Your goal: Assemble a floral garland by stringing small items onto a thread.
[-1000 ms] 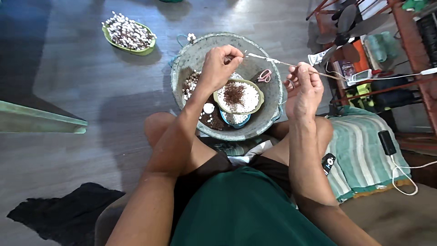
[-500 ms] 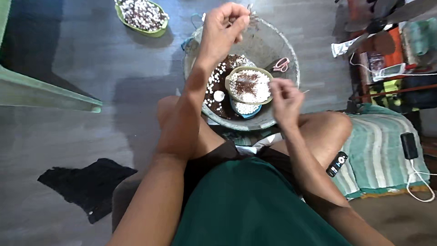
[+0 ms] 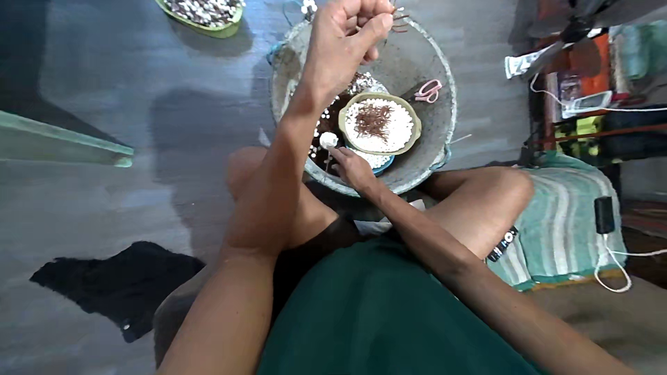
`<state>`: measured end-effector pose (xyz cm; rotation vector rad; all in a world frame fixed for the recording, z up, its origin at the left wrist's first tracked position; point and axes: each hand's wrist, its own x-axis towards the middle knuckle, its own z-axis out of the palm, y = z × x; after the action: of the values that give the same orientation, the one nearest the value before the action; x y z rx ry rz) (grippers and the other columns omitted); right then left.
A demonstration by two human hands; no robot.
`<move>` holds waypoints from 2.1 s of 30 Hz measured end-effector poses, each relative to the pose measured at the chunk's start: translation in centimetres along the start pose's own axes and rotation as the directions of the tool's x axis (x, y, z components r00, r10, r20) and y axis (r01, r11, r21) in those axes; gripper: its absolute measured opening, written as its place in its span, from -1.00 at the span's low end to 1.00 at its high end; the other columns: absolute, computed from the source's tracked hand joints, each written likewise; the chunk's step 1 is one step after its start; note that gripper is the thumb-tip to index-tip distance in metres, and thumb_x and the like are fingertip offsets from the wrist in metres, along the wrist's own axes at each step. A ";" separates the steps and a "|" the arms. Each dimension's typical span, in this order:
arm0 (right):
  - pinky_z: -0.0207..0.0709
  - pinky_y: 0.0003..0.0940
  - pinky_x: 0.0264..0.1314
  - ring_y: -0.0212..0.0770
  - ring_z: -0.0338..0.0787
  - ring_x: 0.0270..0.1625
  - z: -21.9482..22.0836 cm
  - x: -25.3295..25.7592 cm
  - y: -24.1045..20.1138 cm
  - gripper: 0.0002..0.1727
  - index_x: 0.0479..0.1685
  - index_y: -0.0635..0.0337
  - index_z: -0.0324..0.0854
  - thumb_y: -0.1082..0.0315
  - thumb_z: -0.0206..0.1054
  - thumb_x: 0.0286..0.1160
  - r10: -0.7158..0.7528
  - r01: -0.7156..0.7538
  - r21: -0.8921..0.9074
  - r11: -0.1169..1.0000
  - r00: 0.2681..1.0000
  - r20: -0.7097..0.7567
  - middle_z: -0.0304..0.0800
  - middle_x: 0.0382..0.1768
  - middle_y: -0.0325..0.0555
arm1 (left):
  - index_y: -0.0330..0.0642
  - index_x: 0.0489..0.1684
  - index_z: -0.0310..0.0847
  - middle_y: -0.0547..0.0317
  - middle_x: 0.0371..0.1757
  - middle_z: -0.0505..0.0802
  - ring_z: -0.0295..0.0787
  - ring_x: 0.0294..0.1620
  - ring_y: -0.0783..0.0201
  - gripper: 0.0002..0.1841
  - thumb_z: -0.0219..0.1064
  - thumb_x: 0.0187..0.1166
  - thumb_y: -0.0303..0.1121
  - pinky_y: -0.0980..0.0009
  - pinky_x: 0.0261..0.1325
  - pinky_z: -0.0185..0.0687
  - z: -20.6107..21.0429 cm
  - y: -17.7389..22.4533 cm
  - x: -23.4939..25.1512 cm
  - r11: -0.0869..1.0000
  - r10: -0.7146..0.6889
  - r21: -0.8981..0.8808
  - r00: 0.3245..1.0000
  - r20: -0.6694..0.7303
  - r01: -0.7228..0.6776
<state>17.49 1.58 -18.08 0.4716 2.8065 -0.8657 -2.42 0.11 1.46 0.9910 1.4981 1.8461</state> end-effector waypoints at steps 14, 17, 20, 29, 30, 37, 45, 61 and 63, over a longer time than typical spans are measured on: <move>0.58 0.50 0.17 0.32 0.79 0.23 -9.7 0.4 16.2 -0.61 0.09 0.06 0.82 0.00 0.42 0.49 0.664 -0.612 -0.270 0.743 0.724 0.188 0.84 0.11 0.22 | -0.30 -0.01 0.73 0.18 -0.19 0.86 0.82 -0.32 0.34 -0.87 0.38 0.64 -0.45 0.40 -0.23 0.83 1.6 -1.1 -0.8 1.000 -0.012 0.004 0.996 0.085 0.012; 0.59 0.49 0.17 0.33 0.78 0.27 -8.5 0.8 15.9 -0.51 0.16 0.06 0.79 -0.12 0.41 0.50 0.658 -0.604 -0.281 0.746 0.734 0.169 0.83 0.15 0.23 | -0.29 -0.01 0.73 0.18 -0.21 0.87 0.82 -0.32 0.33 -0.87 0.37 0.64 -0.44 0.38 -0.22 0.82 1.4 -1.1 -0.7 1.000 -0.014 0.012 0.997 0.078 0.013; 0.58 0.49 0.15 0.31 0.79 0.25 -7.4 1.0 15.8 -0.44 0.12 0.06 0.80 -0.23 0.37 0.48 0.665 -0.613 -0.281 0.739 0.731 0.154 0.84 0.13 0.20 | -0.30 0.02 0.72 0.16 -0.18 0.87 0.83 -0.30 0.31 -0.85 0.38 0.65 -0.44 0.36 -0.20 0.84 1.5 -1.3 -0.7 1.000 -0.023 0.007 0.996 0.090 0.022; 0.58 0.50 0.17 0.32 0.78 0.25 -7.4 2.0 14.3 -0.72 0.04 0.07 0.84 0.19 0.44 0.44 0.653 -0.620 -0.207 0.757 0.735 0.184 0.84 0.11 0.23 | -0.30 -0.01 0.72 0.18 -0.20 0.87 0.83 -0.33 0.34 -0.88 0.38 0.63 -0.47 0.40 -0.24 0.82 2.0 -1.5 -0.9 0.999 -0.031 -0.007 0.995 0.099 0.032; 0.59 0.50 0.16 0.32 0.79 0.24 -7.5 2.0 14.3 -0.73 0.03 0.07 0.84 0.21 0.44 0.41 0.650 -0.614 -0.218 0.759 0.738 0.183 0.84 0.11 0.22 | -0.30 -0.01 0.72 0.18 -0.19 0.87 0.83 -0.32 0.33 -0.87 0.38 0.63 -0.47 0.39 -0.23 0.83 2.0 -1.4 -0.9 0.999 -0.034 -0.009 0.995 0.097 0.035; 0.60 0.46 0.14 0.27 0.83 0.14 -8.5 1.0 15.4 -0.68 -0.05 0.10 0.85 0.08 0.46 0.39 0.626 -0.624 -0.051 0.780 0.777 0.071 0.88 -0.02 0.16 | -0.30 -0.01 0.73 0.16 -0.20 0.87 0.82 -0.33 0.32 -0.87 0.38 0.64 -0.46 0.38 -0.23 0.82 1.9 -1.1 -0.9 0.999 -0.044 -0.002 0.995 0.087 0.044; 0.72 -0.30 -0.06 -0.29 0.77 -0.24 -12.5 -4.0 11.2 -0.74 0.09 0.26 0.72 0.26 0.27 0.72 0.645 -0.199 0.936 0.290 0.763 -0.038 0.83 -0.16 -0.13 | -0.29 0.00 0.73 0.17 -0.17 0.87 0.82 -0.31 0.33 -0.86 0.37 0.65 -0.44 0.37 -0.22 0.82 2.7 -0.6 -1.4 0.999 0.005 0.031 0.992 0.129 -0.009; 0.73 -0.41 0.17 -0.26 0.83 0.01 -16.7 -8.3 6.5 -0.75 0.19 0.22 0.61 0.48 0.18 0.63 0.310 0.299 0.937 -0.180 0.921 -0.234 0.80 0.12 -0.02 | -0.29 0.02 0.73 0.17 -0.16 0.87 0.82 -0.31 0.34 -0.84 0.38 0.64 -0.41 0.37 -0.19 0.83 3.6 -0.7 -1.6 0.996 0.017 0.087 0.985 0.170 -0.033; 0.74 -0.42 0.15 -0.30 0.82 -0.04 -17.2 -8.4 6.1 -0.80 0.16 0.20 0.65 0.43 0.24 0.68 0.326 0.310 0.945 -0.106 0.909 -0.261 0.81 0.05 -0.09 | -0.28 0.02 0.73 0.18 -0.16 0.86 0.81 -0.32 0.36 -0.84 0.38 0.64 -0.41 0.38 -0.20 0.82 3.6 -0.6 -1.6 0.995 0.022 0.090 0.984 0.176 -0.038</move>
<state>26.36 14.10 -5.12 0.8769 1.5124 -3.2329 1.43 0.93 0.90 1.1930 1.4812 1.6746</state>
